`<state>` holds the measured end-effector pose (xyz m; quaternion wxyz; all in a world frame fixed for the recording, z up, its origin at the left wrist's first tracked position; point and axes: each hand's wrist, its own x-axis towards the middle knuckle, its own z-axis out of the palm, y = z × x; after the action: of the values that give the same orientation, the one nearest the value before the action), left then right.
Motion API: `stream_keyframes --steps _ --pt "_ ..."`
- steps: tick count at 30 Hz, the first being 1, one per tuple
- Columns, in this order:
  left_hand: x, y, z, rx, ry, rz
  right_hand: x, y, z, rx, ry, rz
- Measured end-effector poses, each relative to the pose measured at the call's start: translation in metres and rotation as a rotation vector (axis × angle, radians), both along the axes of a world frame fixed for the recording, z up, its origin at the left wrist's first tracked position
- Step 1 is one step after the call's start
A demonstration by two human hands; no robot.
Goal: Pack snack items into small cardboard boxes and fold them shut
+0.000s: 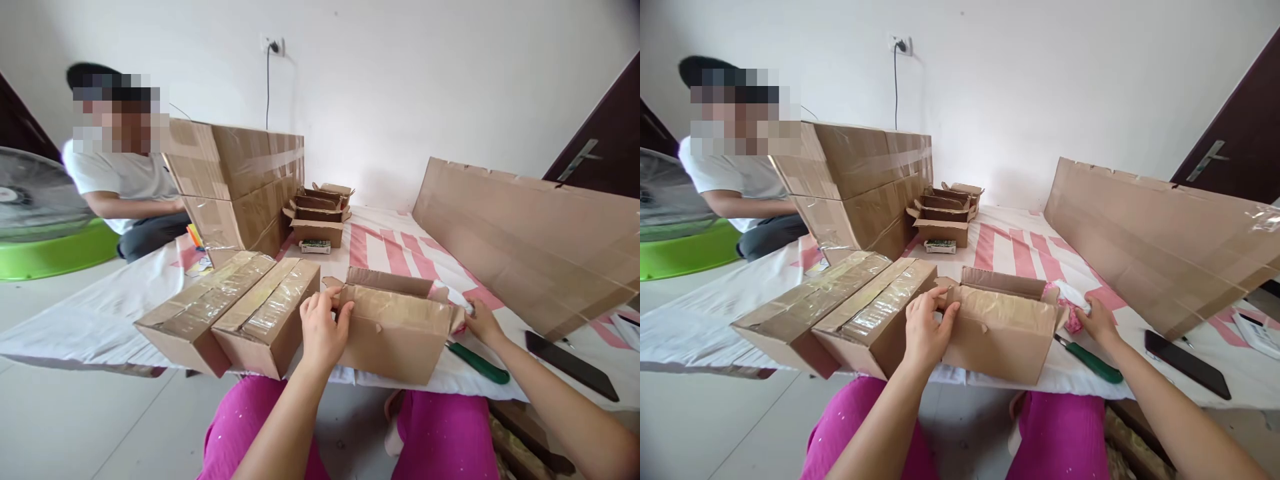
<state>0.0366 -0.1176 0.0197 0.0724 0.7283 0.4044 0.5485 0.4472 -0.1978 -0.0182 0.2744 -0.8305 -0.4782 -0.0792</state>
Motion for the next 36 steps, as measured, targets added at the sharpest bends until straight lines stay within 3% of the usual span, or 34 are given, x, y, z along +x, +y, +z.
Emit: stream_keyframes --steps 2,5,9,10,13,16,21,28,36 --pt "0.003 0.000 -0.001 0.001 0.019 0.006 0.001 -0.001 0.005 -0.012 -0.002 0.010" --pt "0.007 -0.001 0.000 0.007 0.062 0.011 -0.011 -0.004 0.033 0.142 -0.040 0.051" --pt "0.010 -0.004 0.002 0.008 0.078 0.015 -0.073 -0.021 0.083 0.461 -0.055 0.277" --pt "0.011 -0.005 0.002 0.002 0.072 0.026 -0.095 -0.027 0.093 0.455 -0.064 0.368" --pt "0.013 -0.006 0.001 -0.019 0.046 0.053 -0.154 -0.039 0.111 0.214 -0.136 0.693" --pt "0.012 -0.005 0.000 -0.044 0.022 0.052 -0.184 -0.038 0.112 0.020 -0.257 0.712" --pt "0.004 -0.010 0.003 -0.067 0.043 -0.007 -0.184 -0.024 0.115 -0.239 -0.365 0.656" --pt "-0.005 -0.015 0.009 -0.083 0.126 -0.063 -0.185 -0.015 0.120 -0.215 -0.476 0.635" --pt "-0.011 -0.010 0.010 -0.133 0.237 -0.118 -0.191 -0.011 0.115 -0.311 -0.355 0.669"
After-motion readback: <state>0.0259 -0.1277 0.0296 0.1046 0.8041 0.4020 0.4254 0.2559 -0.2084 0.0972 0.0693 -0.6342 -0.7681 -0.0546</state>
